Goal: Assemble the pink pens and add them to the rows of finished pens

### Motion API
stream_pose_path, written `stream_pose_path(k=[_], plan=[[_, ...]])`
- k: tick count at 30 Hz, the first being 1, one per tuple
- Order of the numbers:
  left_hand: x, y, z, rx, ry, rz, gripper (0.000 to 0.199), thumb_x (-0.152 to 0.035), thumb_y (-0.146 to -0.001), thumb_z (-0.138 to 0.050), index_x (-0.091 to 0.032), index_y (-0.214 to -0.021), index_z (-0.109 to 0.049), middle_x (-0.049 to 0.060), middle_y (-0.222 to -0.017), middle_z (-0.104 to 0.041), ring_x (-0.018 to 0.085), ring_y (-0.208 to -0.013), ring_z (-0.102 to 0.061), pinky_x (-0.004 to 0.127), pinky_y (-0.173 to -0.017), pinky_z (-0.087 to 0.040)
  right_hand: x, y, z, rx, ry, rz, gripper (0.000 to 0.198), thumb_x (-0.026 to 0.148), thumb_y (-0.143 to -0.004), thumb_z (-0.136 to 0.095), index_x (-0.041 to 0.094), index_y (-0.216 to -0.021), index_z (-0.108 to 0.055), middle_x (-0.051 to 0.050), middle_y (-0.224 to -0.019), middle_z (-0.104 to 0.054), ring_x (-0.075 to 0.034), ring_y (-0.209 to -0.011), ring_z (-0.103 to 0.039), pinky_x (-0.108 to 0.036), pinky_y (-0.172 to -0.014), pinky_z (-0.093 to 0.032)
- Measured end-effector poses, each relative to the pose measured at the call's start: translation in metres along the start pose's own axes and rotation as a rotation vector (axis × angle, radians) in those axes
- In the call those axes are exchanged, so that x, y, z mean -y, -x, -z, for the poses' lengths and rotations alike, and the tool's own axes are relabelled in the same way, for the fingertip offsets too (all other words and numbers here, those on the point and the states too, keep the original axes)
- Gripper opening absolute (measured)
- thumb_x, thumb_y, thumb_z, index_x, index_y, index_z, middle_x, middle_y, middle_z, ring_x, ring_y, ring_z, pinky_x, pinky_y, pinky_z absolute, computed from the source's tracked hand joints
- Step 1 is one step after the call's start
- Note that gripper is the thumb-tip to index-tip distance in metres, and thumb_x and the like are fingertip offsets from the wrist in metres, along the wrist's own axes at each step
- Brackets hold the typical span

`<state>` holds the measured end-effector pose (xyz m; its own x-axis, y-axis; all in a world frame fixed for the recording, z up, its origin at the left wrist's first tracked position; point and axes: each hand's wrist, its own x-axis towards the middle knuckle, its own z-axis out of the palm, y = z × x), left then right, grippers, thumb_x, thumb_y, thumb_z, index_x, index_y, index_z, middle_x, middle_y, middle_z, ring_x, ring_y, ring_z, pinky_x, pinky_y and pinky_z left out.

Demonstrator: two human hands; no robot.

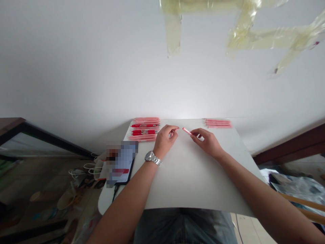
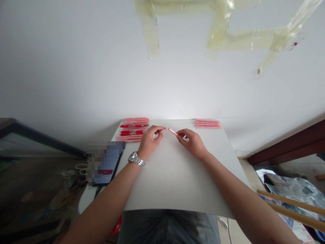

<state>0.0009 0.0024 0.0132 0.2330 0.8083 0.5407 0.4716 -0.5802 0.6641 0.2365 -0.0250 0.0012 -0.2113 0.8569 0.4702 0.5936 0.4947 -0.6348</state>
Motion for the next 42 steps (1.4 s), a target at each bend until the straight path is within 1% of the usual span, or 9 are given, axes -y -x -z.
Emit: stream_pose_path(k=[5,8,11,18,24,33,35,40,42], plan=[[0.0009,-0.0002,-0.0004,-0.030,0.077,0.011,0.019,-0.016,-0.095,-0.059,-0.023,-0.105,-0.073,0.003,-0.101,-0.074,0.015,-0.088,-0.065,0.029,-0.084,-0.053,-0.0002,0.0000,-0.0002,0.000,-0.007,0.002,0.017,0.035,-0.098,-0.060,0.024,-0.106,-0.071,-0.004,-0.093,-0.074,-0.020,-0.084,-0.069,-0.035,-0.074,-0.055],[0.0035,-0.0003,-0.0018,-0.041,0.139,0.066,0.011,-0.024,-0.096,-0.061,-0.022,-0.102,-0.070,0.003,-0.098,-0.075,0.015,-0.085,-0.067,0.029,-0.083,-0.053,-0.0005,-0.0002,0.0002,0.003,-0.001,-0.006,0.017,0.036,-0.098,-0.060,0.024,-0.106,-0.071,-0.004,-0.092,-0.074,-0.020,-0.084,-0.069,-0.035,-0.073,-0.056],[0.0064,-0.0002,-0.0029,-0.040,0.196,0.123,0.013,-0.033,-0.099,-0.060,-0.022,-0.100,-0.066,0.003,-0.092,-0.073,0.015,-0.084,-0.068,0.029,-0.083,-0.053,-0.0014,-0.0001,0.0002,0.005,0.003,-0.007,0.019,0.037,-0.099,-0.059,0.025,-0.107,-0.071,-0.004,-0.093,-0.074,-0.020,-0.084,-0.069,-0.035,-0.074,-0.056],[0.0072,-0.0019,-0.0025,-0.049,0.275,0.141,0.021,-0.041,-0.101,-0.057,-0.021,-0.100,-0.064,0.005,-0.096,-0.074,0.018,-0.095,-0.071,0.030,-0.086,-0.054,-0.0016,0.0015,-0.0005,-0.005,-0.010,-0.056,0.031,0.037,-0.099,-0.059,0.027,-0.128,-0.065,-0.003,-0.095,-0.074,-0.019,-0.083,-0.069,-0.035,-0.078,-0.056],[0.0061,-0.0033,-0.0024,-0.063,0.270,0.147,0.024,-0.043,-0.100,-0.059,-0.021,-0.101,-0.068,0.007,-0.095,-0.073,0.018,-0.086,-0.070,0.029,-0.076,-0.056,0.0013,0.0005,0.0015,0.007,0.003,-0.044,0.025,0.040,-0.099,-0.058,0.026,-0.117,-0.069,-0.005,-0.094,-0.074,-0.020,-0.083,-0.069,-0.036,-0.076,-0.056],[0.0051,-0.0030,-0.0028,-0.054,0.325,0.156,0.018,-0.036,-0.099,-0.061,-0.020,-0.104,-0.069,0.006,-0.100,-0.072,0.017,-0.092,-0.068,0.027,-0.081,-0.055,-0.0031,-0.0002,0.0005,0.019,0.015,-0.010,0.021,0.038,-0.100,-0.058,0.025,-0.109,-0.071,-0.005,-0.094,-0.074,-0.020,-0.085,-0.070,-0.034,-0.074,-0.056],[0.0045,-0.0028,-0.0030,-0.052,0.338,0.152,0.017,-0.035,-0.098,-0.063,-0.020,-0.104,-0.068,0.005,-0.096,-0.071,0.015,-0.087,-0.067,0.026,-0.078,-0.055,-0.0038,-0.0003,0.0003,0.022,0.012,-0.010,0.020,0.037,-0.099,-0.059,0.025,-0.110,-0.071,-0.005,-0.095,-0.074,-0.020,-0.085,-0.070,-0.034,-0.074,-0.056],[0.0038,-0.0016,-0.0038,-0.018,0.386,0.194,0.020,-0.039,-0.097,-0.064,-0.020,-0.104,-0.067,0.004,-0.093,-0.069,0.011,-0.068,-0.061,0.022,-0.055,-0.049,-0.0036,-0.0003,0.0000,0.017,0.013,-0.007,0.019,0.037,-0.099,-0.059,0.025,-0.109,-0.071,-0.004,-0.094,-0.074,-0.020,-0.085,-0.069,-0.034,-0.075,-0.056],[0.0039,-0.0013,-0.0039,-0.013,0.386,0.201,0.022,-0.040,-0.096,-0.065,-0.020,-0.103,-0.066,0.005,-0.094,-0.070,0.011,-0.067,-0.061,0.022,-0.054,-0.048,-0.0027,-0.0002,0.0003,0.019,0.018,-0.009,0.020,0.037,-0.099,-0.059,0.025,-0.109,-0.071,-0.005,-0.094,-0.074,-0.020,-0.085,-0.069,-0.034,-0.075,-0.056]])
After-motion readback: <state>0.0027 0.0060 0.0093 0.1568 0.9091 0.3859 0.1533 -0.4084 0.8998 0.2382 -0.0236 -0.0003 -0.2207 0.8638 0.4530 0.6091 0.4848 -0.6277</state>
